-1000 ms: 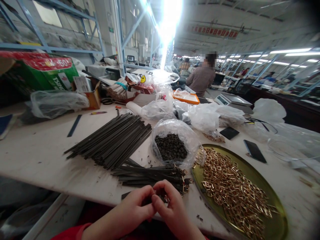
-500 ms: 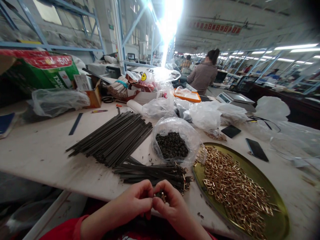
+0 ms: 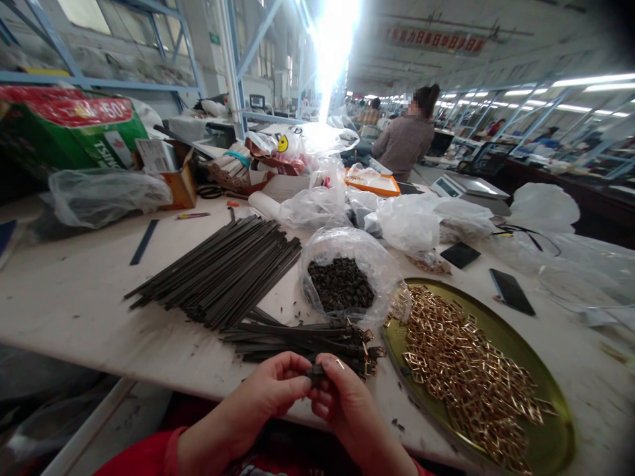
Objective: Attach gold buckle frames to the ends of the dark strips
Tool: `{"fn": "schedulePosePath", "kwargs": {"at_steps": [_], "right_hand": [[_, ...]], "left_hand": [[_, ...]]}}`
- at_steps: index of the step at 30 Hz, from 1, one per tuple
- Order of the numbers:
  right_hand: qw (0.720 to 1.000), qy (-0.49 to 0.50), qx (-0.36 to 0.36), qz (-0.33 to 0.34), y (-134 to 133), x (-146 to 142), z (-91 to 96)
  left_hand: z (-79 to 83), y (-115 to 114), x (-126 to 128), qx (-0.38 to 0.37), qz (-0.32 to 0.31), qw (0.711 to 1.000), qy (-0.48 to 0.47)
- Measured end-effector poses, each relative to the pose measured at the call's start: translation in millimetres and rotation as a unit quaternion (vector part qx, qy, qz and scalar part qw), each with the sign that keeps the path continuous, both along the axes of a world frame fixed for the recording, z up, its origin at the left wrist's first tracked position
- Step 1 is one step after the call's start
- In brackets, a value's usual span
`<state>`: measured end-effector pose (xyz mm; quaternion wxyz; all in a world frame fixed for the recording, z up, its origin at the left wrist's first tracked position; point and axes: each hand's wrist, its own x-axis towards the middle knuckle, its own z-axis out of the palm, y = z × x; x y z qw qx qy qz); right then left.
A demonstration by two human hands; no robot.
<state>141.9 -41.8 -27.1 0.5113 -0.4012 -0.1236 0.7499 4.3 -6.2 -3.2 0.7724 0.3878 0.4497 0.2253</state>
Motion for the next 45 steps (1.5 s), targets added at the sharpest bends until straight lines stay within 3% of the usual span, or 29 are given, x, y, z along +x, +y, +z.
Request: {"fn": "schedulePosePath", "kwargs": {"at_steps": [2,4,6,8,10,15,21,23,25,27,30,37,41,45], "right_hand": [[0.998,0.061,-0.035,-0.003,-0.5,-1.4,2.2],[0.999,0.032,-0.018,-0.002,-0.2,-2.3,2.7],[0.996,-0.084,0.037,-0.002,0.8,-2.0,1.5],[0.970,-0.223,0.093,-0.005,1.6,-0.3,0.2],[0.952,-0.281,0.121,0.008,1.5,2.3,-0.2],[0.979,-0.145,0.130,0.052,-2.9,7.1,3.1],[0.992,0.021,0.063,0.108,-6.3,9.1,10.8],[0.990,0.019,0.062,0.124,-7.3,9.2,12.5],[0.987,-0.080,0.077,0.117,-8.7,10.0,12.4],[0.955,-0.252,0.121,0.098,-10.5,12.4,11.0],[0.874,-0.429,0.208,0.094,-14.1,18.5,7.6],[0.805,-0.494,0.311,0.105,-20.0,22.4,-1.7],[0.766,-0.514,0.370,0.110,-18.9,17.9,-7.9],[0.742,-0.533,0.397,0.087,-16.7,19.2,-11.4]], "left_hand": [[-1.6,-2.4,-0.3,-0.016,0.019,0.999,-0.036],[-2.7,-4.7,-1.0,-0.016,0.034,0.997,-0.068],[-2.3,-6.7,-1.4,-0.018,0.045,0.996,-0.079],[-0.2,-8.2,-1.2,-0.025,0.051,0.995,-0.076],[3.0,-9.3,-1.0,-0.030,0.052,0.995,-0.074],[11.3,-11.2,-2.2,-0.009,0.032,0.997,-0.070],[16.4,-15.7,-3.6,-0.004,0.023,0.999,-0.049],[15.5,-16.2,-4.0,-0.005,0.017,0.999,-0.048],[12.5,-15.8,-4.2,-0.001,0.001,1.000,-0.031],[7.9,-14.8,-4.0,0.019,-0.011,1.000,-0.004],[3.3,-12.3,-3.8,0.076,-0.023,0.996,0.032],[14.8,-5.6,-11.6,0.090,-0.176,0.968,0.155],[20.7,-5.0,-9.2,0.167,-0.262,0.940,0.139],[23.1,-2.1,-3.1,0.215,-0.295,0.916,0.166]]}}
